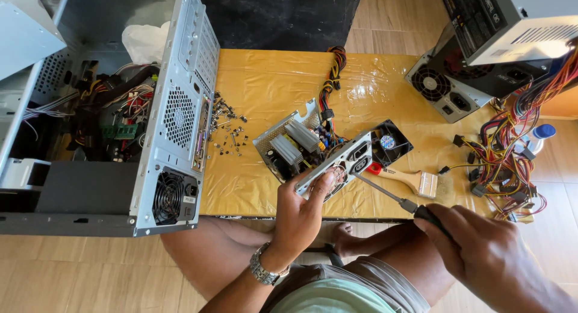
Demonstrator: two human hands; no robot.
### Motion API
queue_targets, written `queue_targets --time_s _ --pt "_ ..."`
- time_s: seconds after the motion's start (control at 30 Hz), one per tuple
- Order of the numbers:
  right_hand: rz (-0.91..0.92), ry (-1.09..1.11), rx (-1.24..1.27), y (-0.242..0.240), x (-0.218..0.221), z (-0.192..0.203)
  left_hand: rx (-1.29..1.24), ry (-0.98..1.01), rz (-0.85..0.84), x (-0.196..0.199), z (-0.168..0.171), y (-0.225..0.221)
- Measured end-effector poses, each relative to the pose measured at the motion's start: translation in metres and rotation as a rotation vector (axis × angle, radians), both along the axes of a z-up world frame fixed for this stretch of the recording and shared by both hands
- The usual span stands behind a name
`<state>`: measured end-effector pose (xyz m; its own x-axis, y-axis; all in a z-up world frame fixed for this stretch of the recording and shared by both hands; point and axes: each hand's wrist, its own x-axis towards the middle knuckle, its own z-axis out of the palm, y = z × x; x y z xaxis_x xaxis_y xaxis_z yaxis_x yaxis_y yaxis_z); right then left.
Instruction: Disassembling a computer power supply unit using a screwdriver and manual manipulation
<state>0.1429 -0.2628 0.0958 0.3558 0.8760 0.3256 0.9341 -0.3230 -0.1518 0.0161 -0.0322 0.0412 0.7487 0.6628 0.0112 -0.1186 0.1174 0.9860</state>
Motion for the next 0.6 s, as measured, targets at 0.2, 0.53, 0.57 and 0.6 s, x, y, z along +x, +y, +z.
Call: queue_targets --time_s 0.2,0.53,0.57,0.6 --pt "-0.087 0.14 0.073 -0.004 -0.005 -0.011 0.048 -0.024 0.009 0.0 -0.006 -0.006" --pt "-0.535 0.814 -0.068 -0.004 -0.003 -0.015 0.108 -0.034 0.015 0.001 -0.012 -0.013" --pt "-0.305 0.504 0.039 -0.003 -0.008 -0.014 0.137 -0.03 0.024 0.001 -0.012 -0.014" --pt "-0.08 0.191 0.145 -0.002 -0.012 -0.013 0.166 -0.026 0.034 0.001 -0.014 -0.015"
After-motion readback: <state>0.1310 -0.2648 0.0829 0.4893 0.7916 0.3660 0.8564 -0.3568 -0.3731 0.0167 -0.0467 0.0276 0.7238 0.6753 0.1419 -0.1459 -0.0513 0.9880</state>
